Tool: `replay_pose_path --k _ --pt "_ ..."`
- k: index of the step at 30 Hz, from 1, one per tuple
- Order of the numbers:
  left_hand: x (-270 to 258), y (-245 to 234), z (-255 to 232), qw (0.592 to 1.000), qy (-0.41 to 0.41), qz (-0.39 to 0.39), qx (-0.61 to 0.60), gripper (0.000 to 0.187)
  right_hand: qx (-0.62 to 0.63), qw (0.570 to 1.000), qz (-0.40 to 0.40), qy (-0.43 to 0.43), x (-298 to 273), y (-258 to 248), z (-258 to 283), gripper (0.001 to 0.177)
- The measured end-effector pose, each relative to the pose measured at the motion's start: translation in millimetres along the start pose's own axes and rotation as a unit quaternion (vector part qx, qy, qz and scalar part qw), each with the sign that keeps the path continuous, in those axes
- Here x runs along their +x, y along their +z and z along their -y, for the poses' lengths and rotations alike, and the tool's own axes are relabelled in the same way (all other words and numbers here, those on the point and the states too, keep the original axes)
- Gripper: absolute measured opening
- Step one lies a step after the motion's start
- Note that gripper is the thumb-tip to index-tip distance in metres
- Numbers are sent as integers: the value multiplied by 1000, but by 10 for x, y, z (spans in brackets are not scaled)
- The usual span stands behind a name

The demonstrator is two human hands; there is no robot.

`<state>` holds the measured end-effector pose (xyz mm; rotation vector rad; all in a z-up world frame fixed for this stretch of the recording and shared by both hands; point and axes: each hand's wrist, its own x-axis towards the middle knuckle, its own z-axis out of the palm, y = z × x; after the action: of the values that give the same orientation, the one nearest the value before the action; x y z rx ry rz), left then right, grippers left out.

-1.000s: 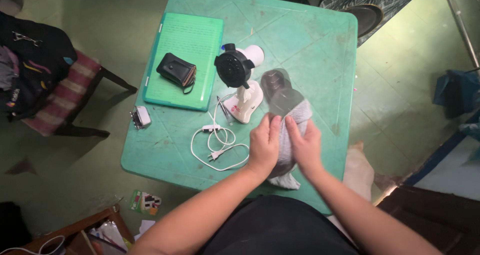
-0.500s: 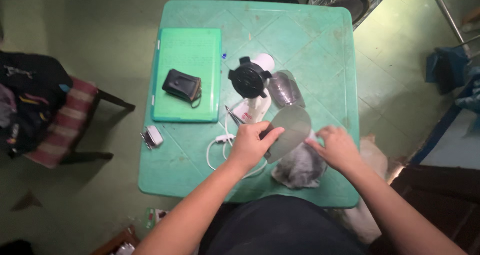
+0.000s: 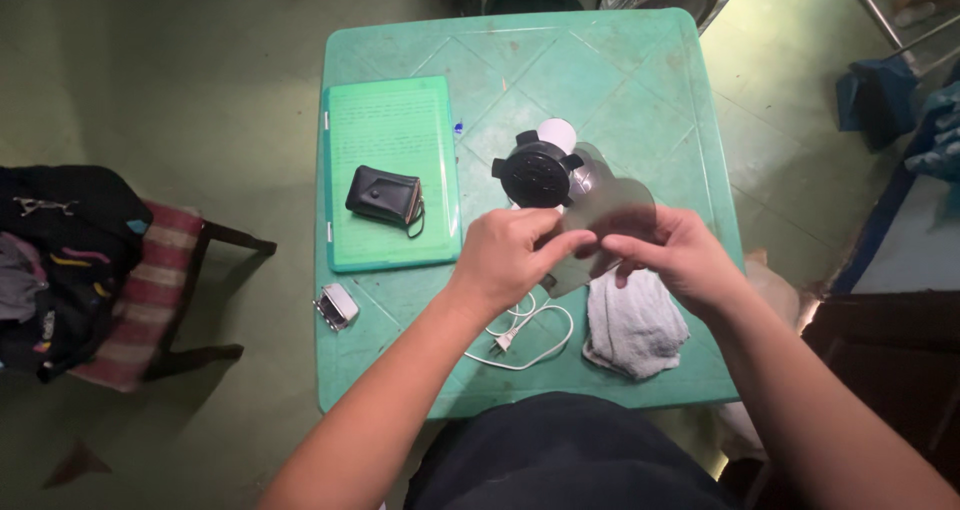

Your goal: The person disassembles a small electric fan by removing the front grille and blades, then wipes the fan body and blades with a cloth. The person reattaches the blades and grille to the fan body.

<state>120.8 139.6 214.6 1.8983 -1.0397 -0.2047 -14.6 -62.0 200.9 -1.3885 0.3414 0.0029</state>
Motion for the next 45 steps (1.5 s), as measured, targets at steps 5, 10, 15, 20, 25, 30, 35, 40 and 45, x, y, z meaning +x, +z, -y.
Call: replay_pose_path --k 5,10,15,20,25,30,35,40,45 --pt "80 33 90 978 84 -188 -26 53 68 978 -182 -80 92 -221 87 22" --pt "221 216 272 985 15 -169 33 104 143 965 -176 -133 295 -390 122 14" --pt "303 437 352 987 -30 -146 60 121 154 968 -148 -132 506 -352 -7 13" --pt "370 479 384 986 -66 -132 80 111 165 970 -132 -123 543 -402 -53 12" --pt "405 470 362 987 -91 -119 66 98 195 965 -124 -125 562 -430 -92 12" --pt "429 476 337 986 -104 -114 56 91 196 966 -117 -121 589 -435 -123 11" --pt "437 493 350 985 -114 -112 66 91 190 968 -112 -123 601 -428 -104 11" --pt "451 525 394 985 -118 -111 66 90 158 973 -112 -126 589 -372 -68 12" --pt "470 576 405 984 -113 -121 63 88 81 977 -127 -150 588 -279 -10 13"
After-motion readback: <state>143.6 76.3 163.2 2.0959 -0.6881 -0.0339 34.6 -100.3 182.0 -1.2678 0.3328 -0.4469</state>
